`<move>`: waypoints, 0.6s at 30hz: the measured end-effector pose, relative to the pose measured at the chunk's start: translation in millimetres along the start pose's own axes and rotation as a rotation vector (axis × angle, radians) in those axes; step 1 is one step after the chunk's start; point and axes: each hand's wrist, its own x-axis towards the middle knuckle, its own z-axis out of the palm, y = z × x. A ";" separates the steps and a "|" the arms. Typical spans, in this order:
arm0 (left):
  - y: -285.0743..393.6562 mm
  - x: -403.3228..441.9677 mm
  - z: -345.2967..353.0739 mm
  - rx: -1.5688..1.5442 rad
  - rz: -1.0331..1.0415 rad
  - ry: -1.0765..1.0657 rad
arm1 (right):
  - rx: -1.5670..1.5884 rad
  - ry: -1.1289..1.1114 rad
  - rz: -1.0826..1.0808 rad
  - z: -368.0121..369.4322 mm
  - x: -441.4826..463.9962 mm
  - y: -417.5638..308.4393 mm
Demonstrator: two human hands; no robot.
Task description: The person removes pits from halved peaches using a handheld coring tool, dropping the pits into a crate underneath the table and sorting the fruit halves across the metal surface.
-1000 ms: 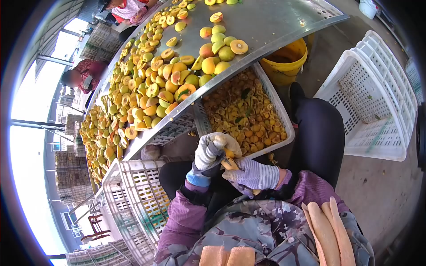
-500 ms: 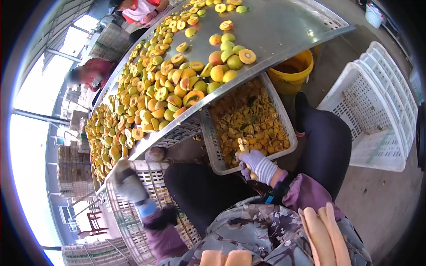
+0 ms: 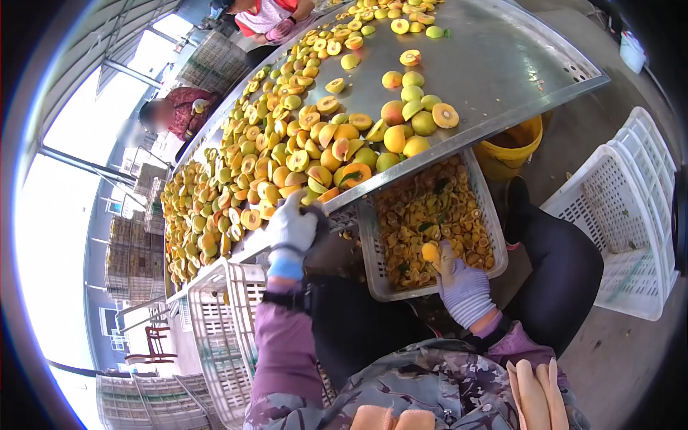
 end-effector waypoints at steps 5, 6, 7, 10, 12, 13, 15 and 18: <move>-2.2 72.1 50.6 0.001 -0.098 -0.050 | -0.396 -0.650 0.221 25.8 -6.1 17.5; -4.5 78.4 55.2 0.056 -0.023 -0.066 | -0.311 -0.507 0.206 21.7 -3.3 18.3; -7.0 84.1 59.0 0.052 -0.015 -0.071 | -0.226 -0.362 0.193 19.7 -2.2 20.0; -0.7 89.0 58.8 0.118 0.001 -0.082 | -0.276 -0.570 0.214 29.2 -8.0 27.4; 3.0 86.1 50.5 0.098 -0.046 -0.050 | -0.174 -0.476 0.249 26.7 -3.7 23.7; 1.0 80.9 49.5 0.085 -0.097 -0.027 | -0.170 -0.484 0.248 24.5 -2.7 23.1; -7.4 69.9 46.0 -0.088 -0.064 0.214 | -0.075 -0.083 0.164 16.4 2.1 23.5; -28.1 48.7 43.7 -1.120 -0.123 0.006 | 0.270 0.053 0.126 3.5 8.2 14.7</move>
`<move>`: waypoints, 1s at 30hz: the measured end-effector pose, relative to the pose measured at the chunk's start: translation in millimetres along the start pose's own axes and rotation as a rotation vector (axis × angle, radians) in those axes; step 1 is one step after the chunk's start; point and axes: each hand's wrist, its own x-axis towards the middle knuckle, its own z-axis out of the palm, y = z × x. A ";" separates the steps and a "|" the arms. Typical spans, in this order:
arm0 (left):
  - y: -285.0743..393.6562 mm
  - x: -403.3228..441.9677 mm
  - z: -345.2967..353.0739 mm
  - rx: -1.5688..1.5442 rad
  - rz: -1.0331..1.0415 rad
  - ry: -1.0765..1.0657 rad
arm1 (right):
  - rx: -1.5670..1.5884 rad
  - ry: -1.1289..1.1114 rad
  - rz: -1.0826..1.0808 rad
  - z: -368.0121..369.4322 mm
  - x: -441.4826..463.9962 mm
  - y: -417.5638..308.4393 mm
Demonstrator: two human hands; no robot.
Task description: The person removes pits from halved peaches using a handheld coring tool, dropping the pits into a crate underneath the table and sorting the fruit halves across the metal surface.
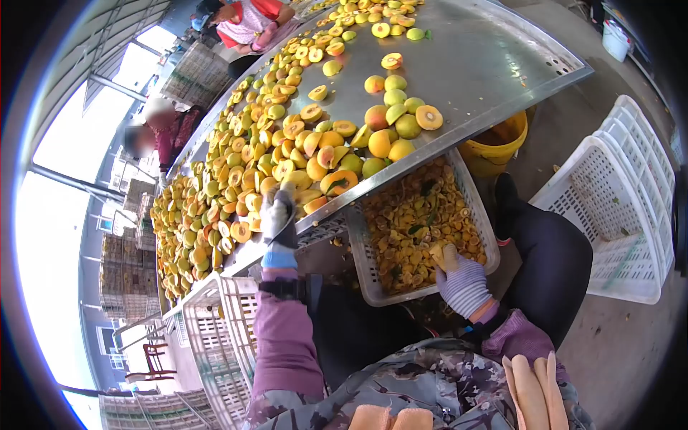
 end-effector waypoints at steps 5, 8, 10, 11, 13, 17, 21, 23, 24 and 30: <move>9.8 -83.5 28.0 -0.785 -0.339 -0.381 | 0.248 0.125 -0.136 -13.2 7.6 -48.4; -0.5 -122.0 42.1 -0.654 -0.329 -0.497 | 0.310 0.182 -0.266 -19.4 4.5 -64.3; -0.3 -143.4 50.8 -0.831 -0.489 -0.498 | 0.291 0.126 -0.235 -21.1 1.7 -66.5; 0.8 -152.0 55.5 -0.749 -0.414 -0.534 | 0.279 0.075 -0.218 -22.1 1.3 -66.6; 14.5 -169.5 67.2 -0.733 -0.444 -0.441 | 0.260 0.031 -0.182 -20.2 -0.1 -64.2; 32.5 -184.7 76.3 -0.810 -0.301 -0.429 | 0.226 -0.055 -0.132 -24.2 -0.2 -61.7; 25.4 -187.0 80.7 -0.545 -0.212 -0.378 | 0.233 -0.039 -0.123 -27.5 -4.5 -62.9; 29.6 -188.4 82.0 -0.916 -0.333 -0.472 | 0.241 -0.029 -0.105 -27.6 -5.6 -61.5; 29.6 -189.1 83.1 -0.915 -0.334 -0.475 | 0.230 -0.003 -0.132 -25.0 -5.4 -58.8; 37.2 -192.9 87.6 -0.556 -0.190 -0.431 | 0.179 -0.067 -0.150 -24.8 -6.5 -55.2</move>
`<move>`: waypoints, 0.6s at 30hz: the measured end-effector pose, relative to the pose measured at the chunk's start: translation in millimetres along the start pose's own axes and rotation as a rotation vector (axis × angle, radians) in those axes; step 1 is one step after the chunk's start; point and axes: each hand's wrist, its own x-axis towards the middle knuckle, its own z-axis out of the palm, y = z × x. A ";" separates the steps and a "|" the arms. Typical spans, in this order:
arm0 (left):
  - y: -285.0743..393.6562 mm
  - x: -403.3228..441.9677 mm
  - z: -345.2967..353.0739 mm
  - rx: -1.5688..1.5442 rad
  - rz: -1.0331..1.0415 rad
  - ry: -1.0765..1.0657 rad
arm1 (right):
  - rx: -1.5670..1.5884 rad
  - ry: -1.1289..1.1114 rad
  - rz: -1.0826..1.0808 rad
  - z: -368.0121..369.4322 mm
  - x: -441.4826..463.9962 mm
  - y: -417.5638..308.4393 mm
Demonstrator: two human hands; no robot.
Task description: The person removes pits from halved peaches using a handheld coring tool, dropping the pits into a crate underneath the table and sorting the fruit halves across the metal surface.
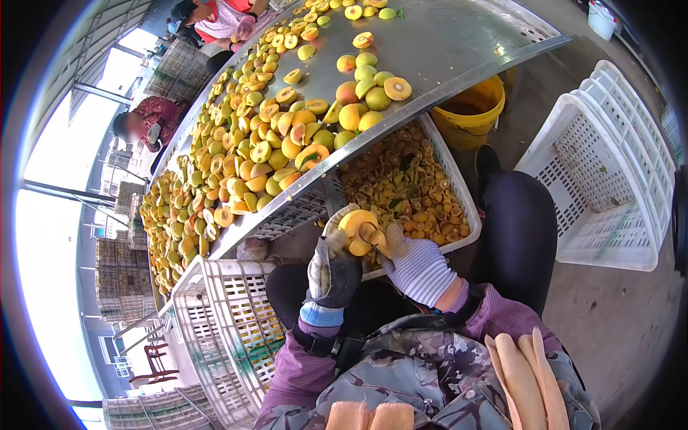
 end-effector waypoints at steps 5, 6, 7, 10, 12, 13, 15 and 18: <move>-11.6 1.4 -4.4 0.123 0.142 0.078 | 0.015 -0.023 -0.005 8.5 -3.1 -7.0; -0.8 -3.5 8.8 0.097 0.078 0.152 | 0.066 -0.039 -0.011 8.4 -3.5 -9.8; -5.0 -1.1 7.8 0.097 0.076 0.149 | 0.116 -0.054 -0.014 8.5 -3.6 -12.0; -22.2 8.6 -2.4 0.068 0.196 0.177 | 0.264 -0.124 0.121 10.4 -2.3 -19.4; -21.1 9.1 -2.8 -0.016 0.156 0.139 | 0.327 -0.130 0.048 12.4 1.4 -12.7; -19.6 7.1 -2.4 -0.099 0.114 0.105 | 0.392 -0.140 -0.025 13.0 1.9 -9.3; -19.9 5.9 -9.7 -0.084 0.106 0.082 | 0.465 -0.168 -0.010 5.6 2.1 -9.2; -7.9 5.3 -15.3 0.069 -0.007 -0.055 | 0.240 -0.227 0.077 -6.0 -0.4 -12.4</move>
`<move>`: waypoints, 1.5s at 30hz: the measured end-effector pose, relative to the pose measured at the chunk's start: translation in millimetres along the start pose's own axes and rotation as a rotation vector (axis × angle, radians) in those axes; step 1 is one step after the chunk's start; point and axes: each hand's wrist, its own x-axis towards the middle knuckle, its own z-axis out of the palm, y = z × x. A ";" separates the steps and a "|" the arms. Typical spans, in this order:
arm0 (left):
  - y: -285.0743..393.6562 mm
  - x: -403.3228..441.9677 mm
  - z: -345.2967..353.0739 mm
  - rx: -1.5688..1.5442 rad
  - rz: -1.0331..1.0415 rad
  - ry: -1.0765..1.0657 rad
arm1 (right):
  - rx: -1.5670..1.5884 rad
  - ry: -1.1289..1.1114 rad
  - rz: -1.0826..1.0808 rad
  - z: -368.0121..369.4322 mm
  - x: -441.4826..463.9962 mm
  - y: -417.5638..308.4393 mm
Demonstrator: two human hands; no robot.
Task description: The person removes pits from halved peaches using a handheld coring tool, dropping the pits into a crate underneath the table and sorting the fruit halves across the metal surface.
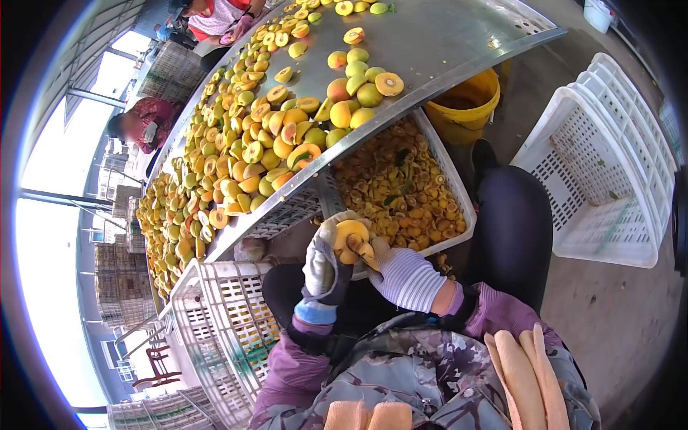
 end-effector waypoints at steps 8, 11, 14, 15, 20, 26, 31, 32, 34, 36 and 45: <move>8.2 -0.3 9.7 0.226 0.038 0.163 | -0.198 0.017 -0.084 15.7 3.2 8.8; 1.3 -2.1 21.0 0.122 0.198 0.321 | 0.012 -0.012 0.006 19.4 -0.3 -0.3; 0.4 2.5 25.8 0.174 0.343 0.371 | 0.128 0.025 -0.047 41.9 7.6 11.6; 5.4 2.5 24.8 0.099 0.261 0.352 | 0.187 0.037 -0.086 39.5 9.1 8.1; 1.0 9.8 16.1 -0.239 -0.025 0.202 | -0.049 0.159 -0.099 13.5 4.8 -1.2; -16.3 17.7 20.0 -0.411 -0.017 0.214 | -0.016 0.245 -0.039 15.6 6.0 3.0; -14.4 11.5 28.8 -0.153 0.116 0.247 | 0.006 0.165 0.024 17.8 4.6 4.3; -12.9 10.4 28.1 -0.076 0.129 0.247 | 0.039 0.109 0.056 16.4 4.1 2.9; -11.4 8.2 24.8 0.000 0.143 0.248 | 0.079 0.068 0.050 12.6 4.4 3.1; -11.7 7.4 20.9 0.060 0.128 0.247 | 0.116 0.030 0.042 15.2 6.6 7.3; -4.8 5.8 27.5 0.182 0.086 0.141 | 0.147 0.040 0.042 7.5 9.9 16.4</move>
